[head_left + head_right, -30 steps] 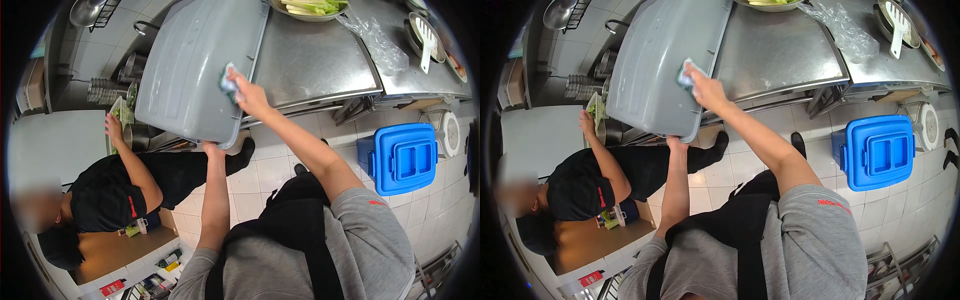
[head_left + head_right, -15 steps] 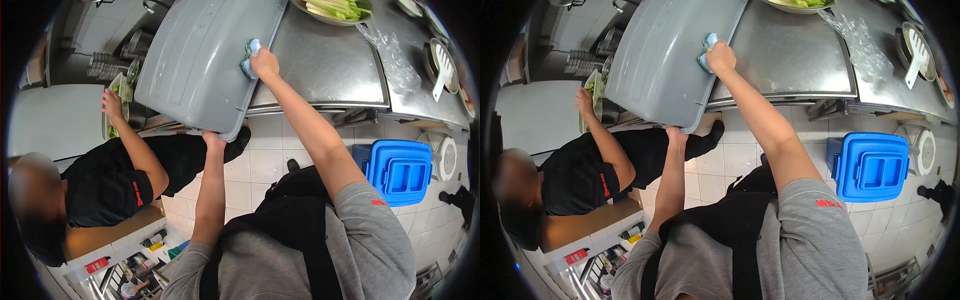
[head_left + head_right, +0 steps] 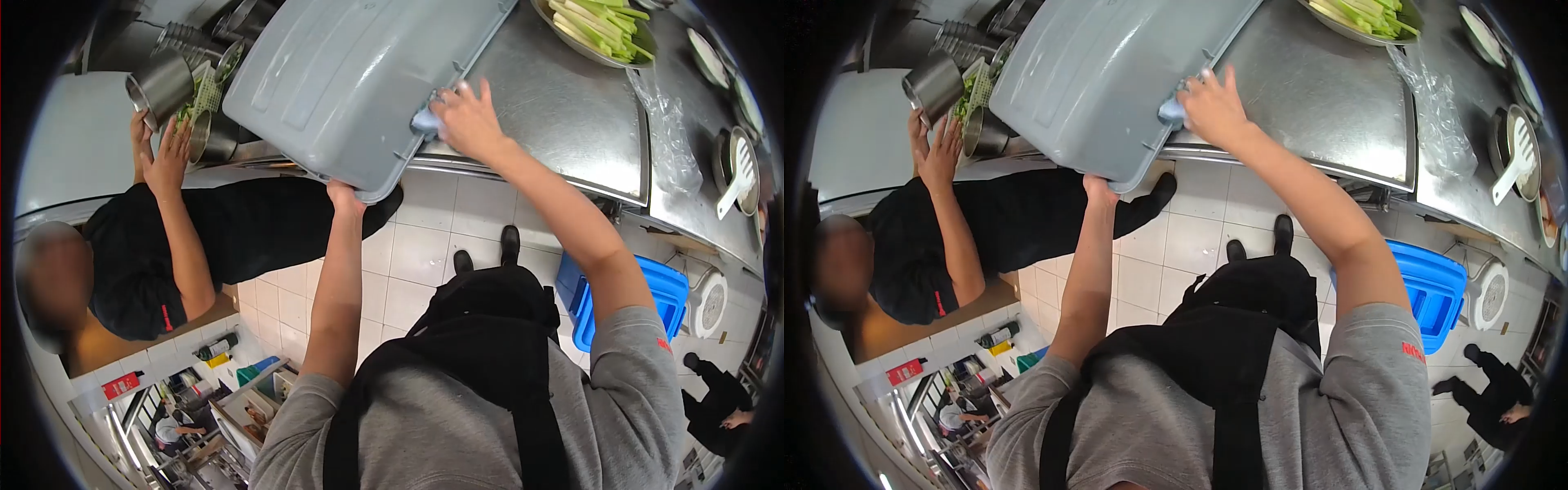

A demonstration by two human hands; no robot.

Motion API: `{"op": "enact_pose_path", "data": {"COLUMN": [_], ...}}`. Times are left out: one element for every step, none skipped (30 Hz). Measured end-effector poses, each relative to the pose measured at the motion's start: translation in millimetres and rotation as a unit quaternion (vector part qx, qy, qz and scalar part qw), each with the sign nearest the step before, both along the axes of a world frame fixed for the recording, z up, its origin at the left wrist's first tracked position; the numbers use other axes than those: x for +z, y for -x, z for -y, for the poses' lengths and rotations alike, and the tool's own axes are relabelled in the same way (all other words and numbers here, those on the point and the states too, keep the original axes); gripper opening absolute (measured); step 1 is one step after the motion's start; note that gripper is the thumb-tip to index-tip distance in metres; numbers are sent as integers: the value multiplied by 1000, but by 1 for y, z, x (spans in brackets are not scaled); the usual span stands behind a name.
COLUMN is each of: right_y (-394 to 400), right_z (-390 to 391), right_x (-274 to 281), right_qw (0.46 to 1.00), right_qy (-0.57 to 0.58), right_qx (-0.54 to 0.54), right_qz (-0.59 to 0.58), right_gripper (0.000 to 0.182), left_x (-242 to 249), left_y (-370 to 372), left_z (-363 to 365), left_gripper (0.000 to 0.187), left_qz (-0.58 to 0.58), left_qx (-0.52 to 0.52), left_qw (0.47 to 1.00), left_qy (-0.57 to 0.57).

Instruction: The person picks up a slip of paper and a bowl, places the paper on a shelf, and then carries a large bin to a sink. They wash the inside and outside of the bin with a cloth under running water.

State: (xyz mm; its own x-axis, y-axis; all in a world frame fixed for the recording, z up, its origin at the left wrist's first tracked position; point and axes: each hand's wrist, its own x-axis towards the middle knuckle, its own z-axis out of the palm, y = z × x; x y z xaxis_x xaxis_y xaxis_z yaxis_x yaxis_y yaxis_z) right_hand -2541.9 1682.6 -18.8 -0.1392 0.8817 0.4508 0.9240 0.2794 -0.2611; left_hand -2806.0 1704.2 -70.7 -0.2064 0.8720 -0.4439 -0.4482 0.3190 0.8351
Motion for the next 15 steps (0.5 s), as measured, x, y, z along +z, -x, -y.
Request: {"op": "enact_pose_path", "data": {"right_y": [6, 11, 22, 31, 41, 51, 62, 68, 71, 72, 72, 70, 65, 58, 52], "right_z": [0, -3, 1, 4, 5, 8, 13, 17, 18, 18, 13, 8, -3, -17, -23], "right_x": [-5, -9, -2, 3, -5, -5, -5, -5, -6, -6, -5, -4, -2, 0, 0], "right_qw": [999, 999, 996, 990, 994, 993, 993, 993, 992, 987, 980, 971, 926, 859, 772], "right_qy": [-34, 17, 73, 125, 87, 90, 94, 98, 105, 134, 159, 186, 280, 367, 447], "right_qx": [0, 12, 26, 37, 53, 58, 61, 64, 65, 68, 69, 70, 79, 86, 90], "right_qz": [26, 38, 47, 56, 49, 40, 31, 23, -15, -54, -92, -131, -242, -346, -442], "right_gripper": [22, 20, 20, 19, 21, 20, 19, 18, 17, 18, 20, 23, 24, 26, 28], "left_x": [2, 2, -5, -14, -22, -25, -29, -33, -34, -34, -33, -30, -26, -22, -27], "left_y": [-1, -2, 3, 7, 10, 12, 15, 16, 15, 15, 16, 17, 17, 16, 22], "left_z": [-1, 1, 3, -1, -8, -11, -14, -16, -18, -17, -18, -18, -18, -18, -18], "left_gripper": [39, 39, 39, 39, 39, 39, 39, 39, 40, 40, 41, 42, 43, 45, 46], "left_qz": [14, 30, 4, -23, -48, -44, -39, -33, -33, -34, -35, -42, -48, -54, -41], "left_qx": [0, 2, 24, 43, 60, 59, 57, 54, 62, 70, 77, 77, 77, 76, 68], "left_qw": [1000, 1000, 1000, 999, 997, 997, 998, 998, 998, 997, 996, 996, 996, 996, 997], "left_qy": [-1, -1, 8, 14, 18, 14, 10, 7, 2, -2, -8, -11, -14, -18, -11]}}
